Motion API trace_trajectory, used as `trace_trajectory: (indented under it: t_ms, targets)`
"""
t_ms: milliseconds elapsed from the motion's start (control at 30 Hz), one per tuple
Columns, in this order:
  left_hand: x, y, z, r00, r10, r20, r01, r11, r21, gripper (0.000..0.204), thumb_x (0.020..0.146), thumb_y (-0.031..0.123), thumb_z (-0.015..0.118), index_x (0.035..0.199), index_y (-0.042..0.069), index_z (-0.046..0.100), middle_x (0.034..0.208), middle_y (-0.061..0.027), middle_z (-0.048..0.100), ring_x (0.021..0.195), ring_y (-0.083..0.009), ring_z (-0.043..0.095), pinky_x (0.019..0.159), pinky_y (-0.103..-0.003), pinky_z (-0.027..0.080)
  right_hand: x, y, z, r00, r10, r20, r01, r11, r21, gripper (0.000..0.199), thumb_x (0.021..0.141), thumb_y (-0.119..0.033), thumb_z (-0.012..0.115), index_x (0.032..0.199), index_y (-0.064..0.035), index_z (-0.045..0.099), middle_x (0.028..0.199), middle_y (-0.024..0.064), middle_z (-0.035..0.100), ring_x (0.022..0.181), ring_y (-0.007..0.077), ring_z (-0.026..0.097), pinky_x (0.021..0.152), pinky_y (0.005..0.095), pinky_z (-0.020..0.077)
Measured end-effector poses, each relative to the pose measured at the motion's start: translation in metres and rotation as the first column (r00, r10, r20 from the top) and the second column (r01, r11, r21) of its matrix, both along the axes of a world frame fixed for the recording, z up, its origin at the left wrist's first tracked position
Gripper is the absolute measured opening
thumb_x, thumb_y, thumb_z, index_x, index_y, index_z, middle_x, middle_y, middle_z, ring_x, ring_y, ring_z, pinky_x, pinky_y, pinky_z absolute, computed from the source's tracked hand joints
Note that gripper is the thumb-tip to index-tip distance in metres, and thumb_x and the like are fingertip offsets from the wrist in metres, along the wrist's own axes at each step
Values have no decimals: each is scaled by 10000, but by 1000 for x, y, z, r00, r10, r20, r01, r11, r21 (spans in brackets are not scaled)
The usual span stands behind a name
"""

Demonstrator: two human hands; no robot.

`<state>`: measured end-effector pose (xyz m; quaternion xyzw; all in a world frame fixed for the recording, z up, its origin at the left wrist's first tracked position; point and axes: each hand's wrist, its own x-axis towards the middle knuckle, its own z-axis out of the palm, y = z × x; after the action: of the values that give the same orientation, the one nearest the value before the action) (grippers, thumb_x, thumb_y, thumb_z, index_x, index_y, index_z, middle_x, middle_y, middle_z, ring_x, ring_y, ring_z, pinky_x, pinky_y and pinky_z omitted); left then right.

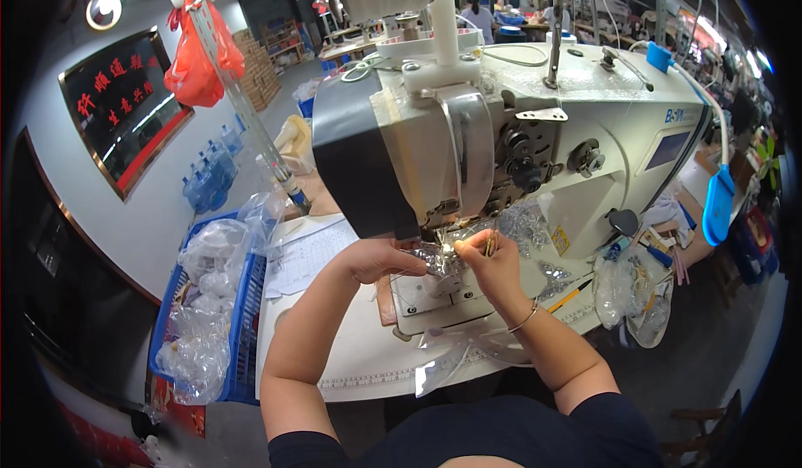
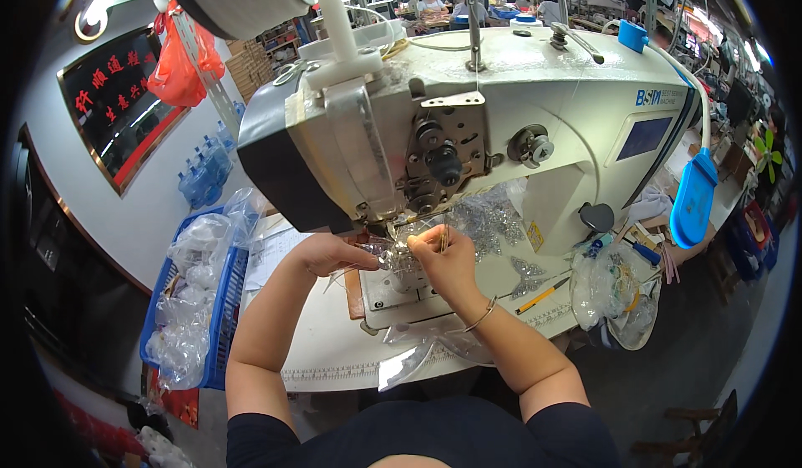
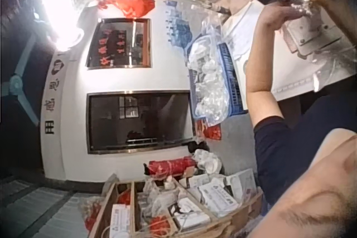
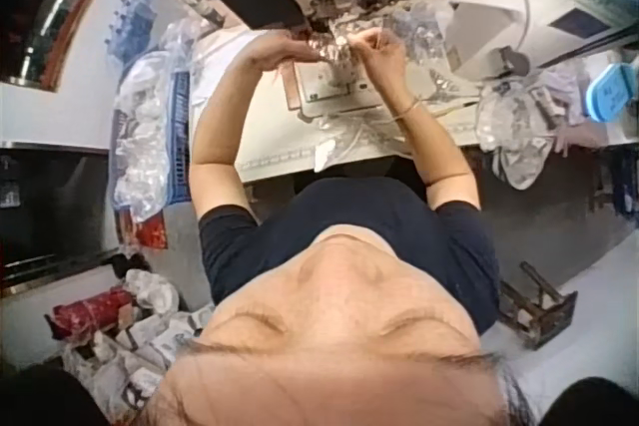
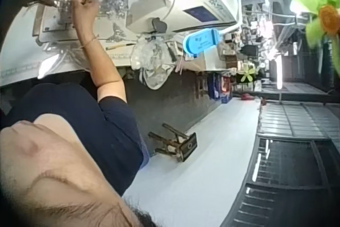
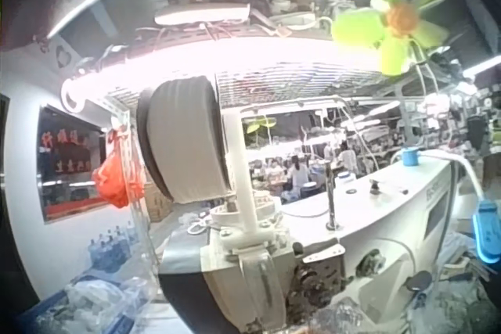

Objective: The person sews small, shiny, star-shaped decorations into clear plastic bags using a sewing machine. They repeatedly pick up a bag, place it under the needle, sew a short stitch, and then cut the thread with scissors. The finished bags are placed on the table.

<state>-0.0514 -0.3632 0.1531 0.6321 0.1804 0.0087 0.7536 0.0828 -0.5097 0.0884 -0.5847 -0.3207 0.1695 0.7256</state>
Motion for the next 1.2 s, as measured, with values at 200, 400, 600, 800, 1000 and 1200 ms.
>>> trace_trajectory:
  t_ms: [200,400,600,800,1000,1200]
  targets:
    - [12,26,2,997,-79,22,76,991,111,728,600,-111,719,1262,78,485,1177,-86,549,1033,-182,561,859,-301,509,8,20,-6,809,-317,496,281,948,147,117,701,-115,706,633,-75,620,704,29,515,704,165,499,633,298,399]
    - [19,34,3,942,-181,282,-21,807,590,808,519,-19,811,1253,90,491,1204,-65,525,1080,-205,527,895,-342,461,13,20,-7,939,-160,303,178,984,-30,89,656,-108,717,619,-69,646,810,90,526,842,260,481,712,353,390]
    - [20,31,12,918,-250,308,-109,589,801,767,591,-25,781,1273,92,452,1159,-80,520,982,-206,584,733,-330,561,17,21,-8,947,-131,294,149,988,-38,109,680,-98,710,643,-20,644,735,72,557,734,191,494,649,296,393]
    - [19,28,15,927,-252,276,-34,678,734,607,709,30,727,1250,94,458,1018,-76,567,840,-198,622,699,-313,559,22,23,-15,900,-143,412,161,987,-10,140,725,-82,710,683,27,634,550,-18,565,475,18,473,449,182,358]
    - [19,29,12,966,-181,182,32,789,614,601,697,-33,697,1238,90,467,991,-73,569,808,-187,618,712,-324,560,21,24,-17,885,-168,434,183,983,8,136,723,-87,709,694,30,646,546,-34,550,482,11,451,441,192,336]
    - [18,28,9,952,-158,264,-45,777,628,670,666,34,739,1268,107,454,1102,-69,540,931,-205,576,796,-353,511,15,22,-10,936,-157,316,177,984,-34,106,673,-82,700,632,-12,631,742,54,559,739,184,483,634,302,379]
